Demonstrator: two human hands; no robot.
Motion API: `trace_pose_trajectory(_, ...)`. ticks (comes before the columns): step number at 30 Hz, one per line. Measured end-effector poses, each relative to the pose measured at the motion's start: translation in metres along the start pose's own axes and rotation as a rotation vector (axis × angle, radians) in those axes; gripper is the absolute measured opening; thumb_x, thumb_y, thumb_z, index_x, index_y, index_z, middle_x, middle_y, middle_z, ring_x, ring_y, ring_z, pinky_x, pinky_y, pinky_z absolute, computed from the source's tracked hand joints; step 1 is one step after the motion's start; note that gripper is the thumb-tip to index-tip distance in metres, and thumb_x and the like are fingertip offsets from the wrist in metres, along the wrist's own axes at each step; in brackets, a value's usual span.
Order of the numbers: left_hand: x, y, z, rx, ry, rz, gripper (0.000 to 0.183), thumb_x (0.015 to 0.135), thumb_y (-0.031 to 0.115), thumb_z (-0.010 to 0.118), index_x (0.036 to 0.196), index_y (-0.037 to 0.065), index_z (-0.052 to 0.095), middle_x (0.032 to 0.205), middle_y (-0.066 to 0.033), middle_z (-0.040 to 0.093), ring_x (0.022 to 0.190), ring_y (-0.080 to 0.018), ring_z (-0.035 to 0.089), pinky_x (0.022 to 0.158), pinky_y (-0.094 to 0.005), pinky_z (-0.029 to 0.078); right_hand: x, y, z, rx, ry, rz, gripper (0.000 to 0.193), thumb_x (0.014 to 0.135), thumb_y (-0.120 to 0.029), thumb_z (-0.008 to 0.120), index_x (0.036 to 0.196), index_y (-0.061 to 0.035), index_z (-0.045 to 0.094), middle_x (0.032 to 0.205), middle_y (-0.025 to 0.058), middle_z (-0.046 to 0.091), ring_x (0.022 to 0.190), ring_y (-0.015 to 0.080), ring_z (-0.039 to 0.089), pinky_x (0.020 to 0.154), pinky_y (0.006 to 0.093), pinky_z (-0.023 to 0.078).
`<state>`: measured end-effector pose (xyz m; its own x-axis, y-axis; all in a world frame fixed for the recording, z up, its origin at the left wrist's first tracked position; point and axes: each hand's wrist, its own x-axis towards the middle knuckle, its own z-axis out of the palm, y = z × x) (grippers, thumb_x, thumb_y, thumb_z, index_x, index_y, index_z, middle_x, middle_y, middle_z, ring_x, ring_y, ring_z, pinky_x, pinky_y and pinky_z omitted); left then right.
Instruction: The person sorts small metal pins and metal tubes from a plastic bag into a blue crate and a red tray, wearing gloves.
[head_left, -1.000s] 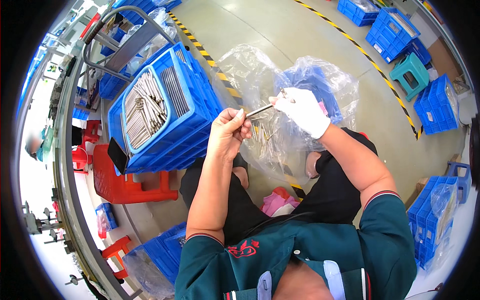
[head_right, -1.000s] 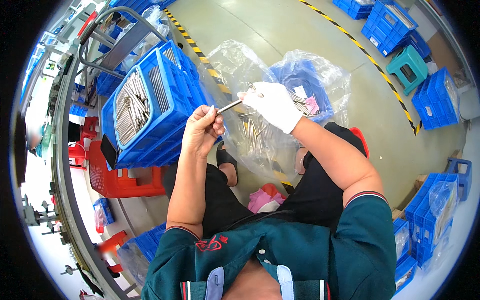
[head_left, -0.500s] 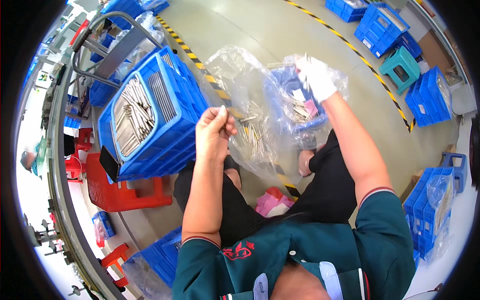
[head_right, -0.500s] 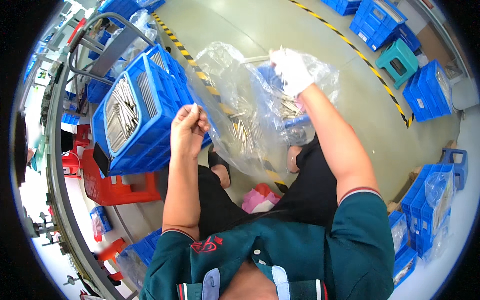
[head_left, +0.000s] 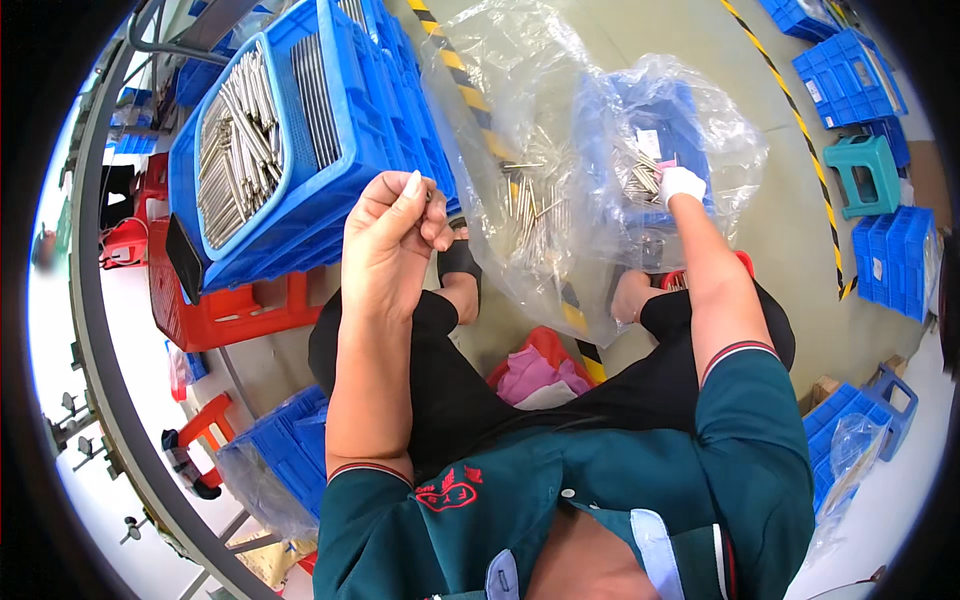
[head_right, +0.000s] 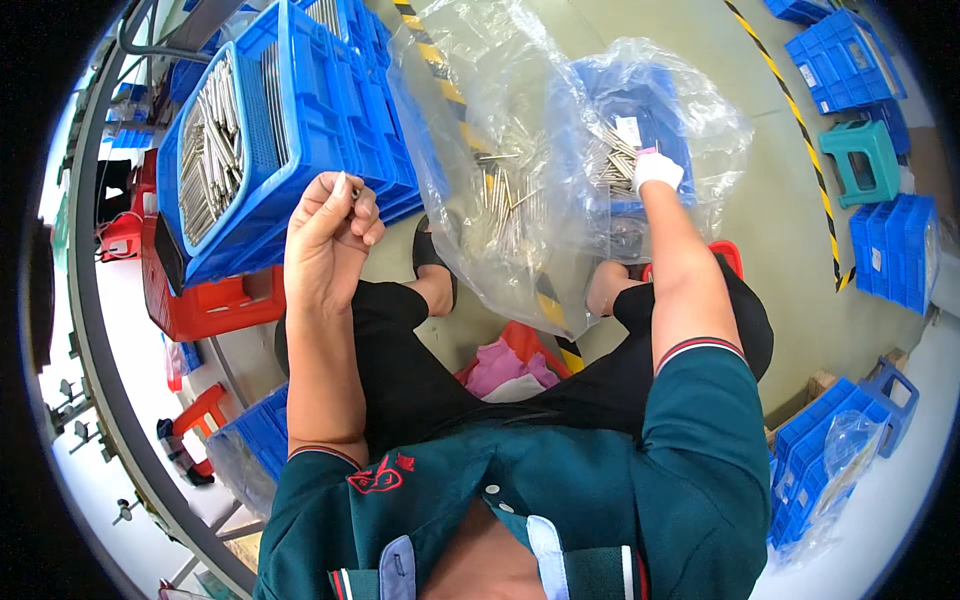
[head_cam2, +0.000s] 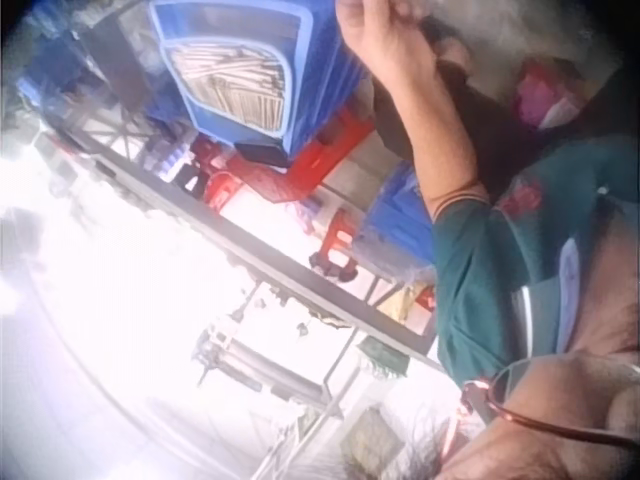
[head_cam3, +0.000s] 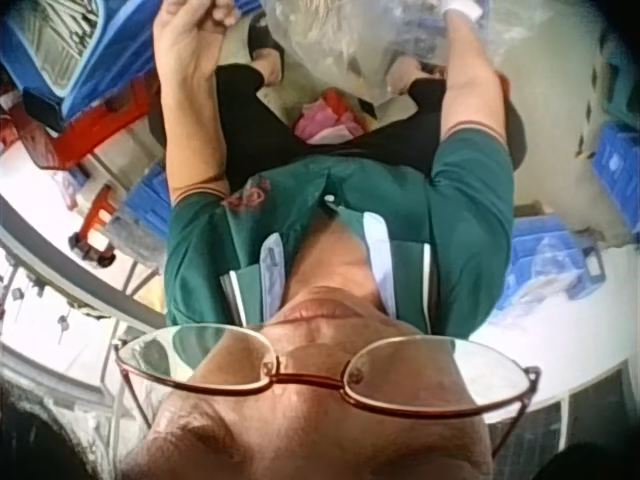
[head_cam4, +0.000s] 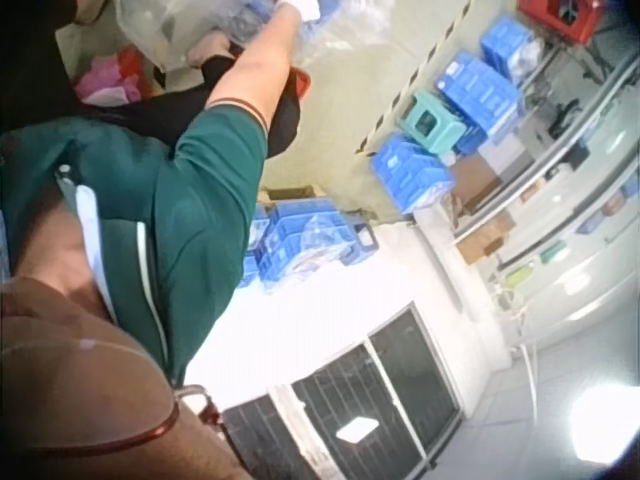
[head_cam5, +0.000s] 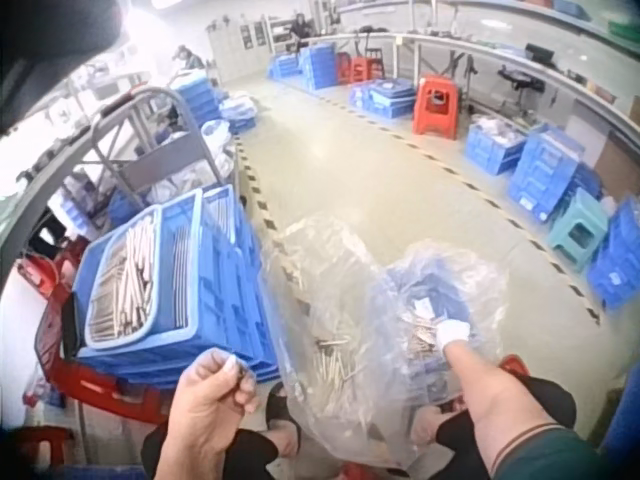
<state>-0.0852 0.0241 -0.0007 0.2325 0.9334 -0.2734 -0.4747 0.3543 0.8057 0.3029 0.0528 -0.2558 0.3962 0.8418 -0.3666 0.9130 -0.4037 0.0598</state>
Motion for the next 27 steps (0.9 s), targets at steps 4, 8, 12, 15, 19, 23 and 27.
trace_pose_trajectory(4,-0.006,0.003,-0.004,-0.014,-0.011,-0.008,0.011,0.087,0.013,0.052,0.085,0.003,0.055,0.069,-0.0053,0.051,0.059,-0.0105,0.043,0.052,-0.0228,0.036,0.013,-0.032,-0.072,0.26,0.688,-0.025,0.026,0.079,-0.024,0.049,0.092,-0.0064,0.062,0.092,0.0165,0.061,0.093,0.0315,0.056,0.083,0.0374,0.044)
trace_pose_trajectory(8,-0.012,0.005,-0.009,0.007,-0.026,-0.011,0.011,0.087,0.013,0.053,0.086,0.003,0.055,0.067,-0.0057,0.051,0.057,-0.0106,0.042,0.05,-0.0233,0.036,-0.002,-0.129,-0.133,0.655,0.848,-0.48,0.024,0.075,-0.019,0.049,0.089,-0.0049,0.062,0.091,0.0171,0.061,0.09,0.0322,0.057,0.079,0.0383,0.045)
trace_pose_trajectory(12,-0.011,0.002,-0.016,-0.023,0.015,-0.034,0.011,0.086,0.013,0.053,0.086,0.002,0.054,0.065,-0.0059,0.05,0.055,-0.0107,0.042,0.048,-0.0235,0.036,-0.012,-0.207,-0.063,0.546,0.223,-0.671,0.029,0.074,-0.025,0.045,0.082,-0.0036,0.062,0.086,0.0215,0.06,0.081,0.0383,0.057,0.077,0.0408,0.046)
trace_pose_trajectory(15,-0.013,-0.002,-0.012,-0.008,0.059,-0.08,0.012,0.086,0.013,0.054,0.086,0.001,0.053,0.064,-0.0065,0.049,0.054,-0.0107,0.041,0.047,-0.0234,0.036,-0.004,-0.215,0.033,0.314,-0.326,-0.465,0.04,0.074,-0.029,0.045,0.093,0.0013,0.063,0.101,0.0233,0.058,0.095,0.0357,0.057,0.083,0.0383,0.044)
trace_pose_trajectory(19,-0.026,0.006,-0.034,0.026,0.135,-0.073,0.011,0.085,0.012,0.055,0.085,0.001,0.051,0.064,-0.0071,0.048,0.052,-0.0109,0.04,0.045,-0.023,0.037,-0.026,-0.212,0.085,0.286,-0.303,-0.067,0.028,0.078,-0.022,0.049,0.095,-0.0065,0.065,0.101,0.018,0.061,0.095,0.0309,0.059,0.081,0.0382,0.047)
trace_pose_trajectory(23,-0.024,0.001,-0.047,0.161,0.174,-0.113,0.01,0.085,0.009,0.055,0.084,0.0,0.051,0.065,-0.0065,0.054,0.054,-0.0107,0.048,0.051,-0.0232,0.041,-0.012,-0.187,0.079,0.109,-0.259,-0.134,0.026,0.073,-0.016,0.052,0.094,-0.0084,0.065,0.099,0.0167,0.061,0.094,0.031,0.059,0.079,0.0382,0.048)
trace_pose_trajectory(27,-0.022,-0.014,-0.042,0.654,0.08,-0.123,0.012,0.085,0.011,0.056,0.088,0.0,0.053,0.069,-0.0024,0.057,0.058,-0.0078,0.05,0.053,-0.0219,0.041,-0.01,-0.159,0.074,-0.205,-0.333,-0.459,0.026,0.074,-0.015,0.051,0.094,-0.01,0.066,0.096,0.0141,0.063,0.092,0.0289,0.06,0.078,0.0381,0.048)
